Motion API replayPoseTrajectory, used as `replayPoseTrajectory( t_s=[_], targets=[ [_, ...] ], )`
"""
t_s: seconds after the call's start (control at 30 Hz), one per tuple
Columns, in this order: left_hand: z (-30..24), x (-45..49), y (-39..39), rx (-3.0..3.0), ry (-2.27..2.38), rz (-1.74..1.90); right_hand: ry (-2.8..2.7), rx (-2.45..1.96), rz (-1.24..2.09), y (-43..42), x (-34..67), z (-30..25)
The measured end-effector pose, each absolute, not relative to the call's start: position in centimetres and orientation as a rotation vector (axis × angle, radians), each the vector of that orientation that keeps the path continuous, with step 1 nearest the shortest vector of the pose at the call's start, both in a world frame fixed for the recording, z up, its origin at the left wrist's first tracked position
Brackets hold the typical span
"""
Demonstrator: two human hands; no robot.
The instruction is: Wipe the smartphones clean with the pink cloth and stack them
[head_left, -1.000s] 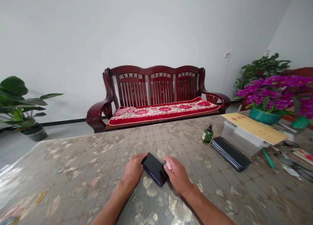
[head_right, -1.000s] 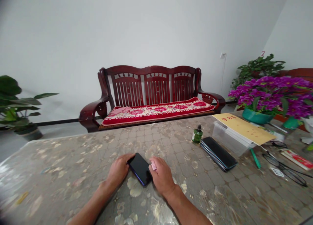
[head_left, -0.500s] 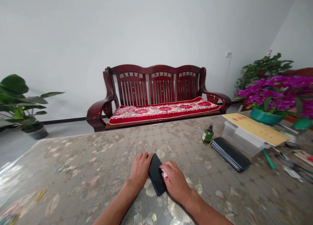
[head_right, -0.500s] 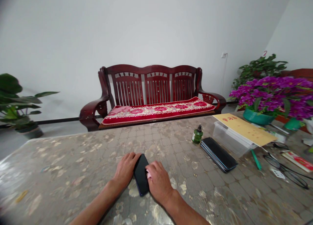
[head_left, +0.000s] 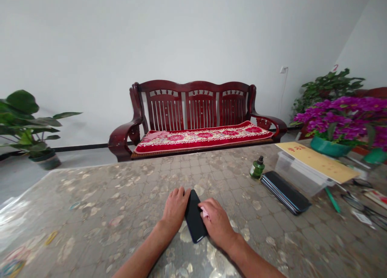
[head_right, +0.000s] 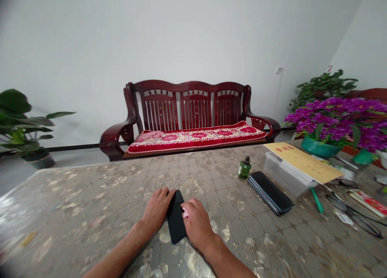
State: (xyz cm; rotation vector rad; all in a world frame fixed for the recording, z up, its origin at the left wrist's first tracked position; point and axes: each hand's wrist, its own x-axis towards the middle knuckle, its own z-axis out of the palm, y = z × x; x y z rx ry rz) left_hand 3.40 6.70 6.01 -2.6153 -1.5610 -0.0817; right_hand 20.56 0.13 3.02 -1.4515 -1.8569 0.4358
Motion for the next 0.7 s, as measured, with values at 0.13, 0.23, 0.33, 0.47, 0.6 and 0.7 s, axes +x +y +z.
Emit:
replayPoseTrajectory(
  t_s=[0.13,0.23,0.33,0.47,0.6,0.7],
  targets=[
    [5.5,1.8,5.6,-2.684,-1.732,-0.217,-1.684,-1.508,0.543,0.9,20.9,2.9],
    [4.9,0.8,4.1,-2.731,-1.801,-0.376,-1.648,-1.506,0.56,1.3,20.7,3.1],
    [4.4,0.3,2.6,-2.729,-1.83,-0.436,-1.676,-1.439,0.57,1.5,20.3,3.4],
    [3.6,0.4,2.0,-2.711,-1.767,-0.507,-1.72,-1.362,0.527,1.3,20.2,3.4],
    [2.9,0.7,2.4,-2.705,-1.721,-0.521,-1.9,-1.303,0.416,1.0,20.5,3.5],
    [2.8,0.8,2.5,-2.706,-1.72,-0.539,-1.98,-1.343,0.225,0.7,20.7,4.1]
  ],
)
